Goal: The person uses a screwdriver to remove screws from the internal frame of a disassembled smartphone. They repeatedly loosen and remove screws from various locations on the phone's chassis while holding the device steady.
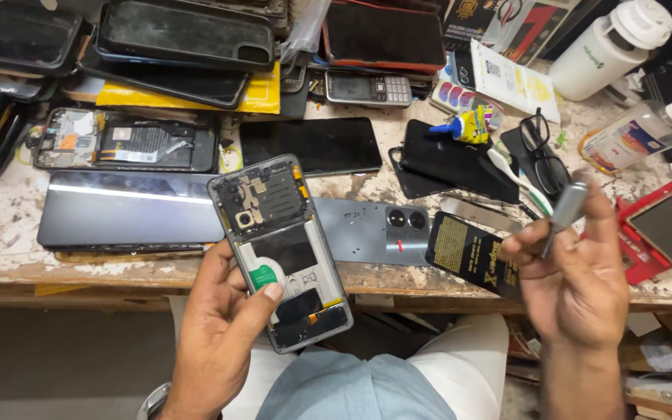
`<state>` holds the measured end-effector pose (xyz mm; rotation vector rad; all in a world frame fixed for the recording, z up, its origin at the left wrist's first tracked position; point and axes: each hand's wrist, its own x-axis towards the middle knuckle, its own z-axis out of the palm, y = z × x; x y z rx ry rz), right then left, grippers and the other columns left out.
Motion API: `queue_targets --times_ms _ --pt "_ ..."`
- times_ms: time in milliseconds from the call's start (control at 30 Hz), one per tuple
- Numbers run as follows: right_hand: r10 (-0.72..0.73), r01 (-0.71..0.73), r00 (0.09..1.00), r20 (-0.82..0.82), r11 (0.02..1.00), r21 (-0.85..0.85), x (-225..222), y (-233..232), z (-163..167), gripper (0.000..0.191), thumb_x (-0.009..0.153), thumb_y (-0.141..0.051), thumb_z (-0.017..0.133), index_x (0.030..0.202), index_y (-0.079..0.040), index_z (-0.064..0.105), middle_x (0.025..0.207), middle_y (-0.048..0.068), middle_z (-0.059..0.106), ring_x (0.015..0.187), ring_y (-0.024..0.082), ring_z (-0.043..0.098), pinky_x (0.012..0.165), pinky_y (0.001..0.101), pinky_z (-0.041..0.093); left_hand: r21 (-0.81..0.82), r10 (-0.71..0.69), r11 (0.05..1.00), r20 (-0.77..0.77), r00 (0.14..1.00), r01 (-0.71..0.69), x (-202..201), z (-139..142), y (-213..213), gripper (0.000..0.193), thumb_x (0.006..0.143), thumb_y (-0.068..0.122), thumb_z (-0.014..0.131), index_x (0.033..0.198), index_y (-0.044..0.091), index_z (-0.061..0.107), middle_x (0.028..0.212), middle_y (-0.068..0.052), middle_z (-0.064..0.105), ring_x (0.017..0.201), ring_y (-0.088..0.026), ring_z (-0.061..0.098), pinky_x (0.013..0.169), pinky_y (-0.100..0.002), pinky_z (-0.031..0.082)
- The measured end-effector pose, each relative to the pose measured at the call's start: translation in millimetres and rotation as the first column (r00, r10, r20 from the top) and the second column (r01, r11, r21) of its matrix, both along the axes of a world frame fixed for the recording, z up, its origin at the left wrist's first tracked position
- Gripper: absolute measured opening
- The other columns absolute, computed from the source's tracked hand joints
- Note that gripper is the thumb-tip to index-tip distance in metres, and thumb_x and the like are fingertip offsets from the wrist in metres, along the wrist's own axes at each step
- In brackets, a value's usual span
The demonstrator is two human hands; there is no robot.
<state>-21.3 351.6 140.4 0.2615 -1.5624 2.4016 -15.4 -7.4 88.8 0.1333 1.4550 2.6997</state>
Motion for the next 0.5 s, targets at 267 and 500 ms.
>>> queue_targets --times_ms 267,500 --pt "0.158 -0.15 0.987 0.035 0.975 -0.161 -1.3 -10.5 -34.3 0.015 0.113 -0.01 0.065 0.121 0.003 0.064 0.112 0.018 0.069 0.095 0.025 0.066 0.092 0.0399 0.053 0.098 0.002 0.995 -0.103 0.995 0.008 -33.8 13.6 14.2 0.044 0.098 -0.002 0.05 0.14 -0.002 0.039 0.125 -0.018 0.065 0.112 -0.019 0.064 0.098 -0.035 0.052" --pt "0.009 0.091 0.938 0.348 0.959 -0.268 -14.7 -40.5 -10.4 0.016 0.095 -0.024 0.064 0.104 -0.011 0.063 0.102 0.009 0.07 0.087 0.021 0.067 0.079 0.0395 0.055 0.104 0.035 0.994 -0.173 0.984 -0.017 -59.9 14.8 28.7 0.039 0.1 -0.004 0.05 0.138 -0.003 0.041 0.128 -0.014 0.063 0.116 -0.016 0.063 0.103 -0.033 0.051"
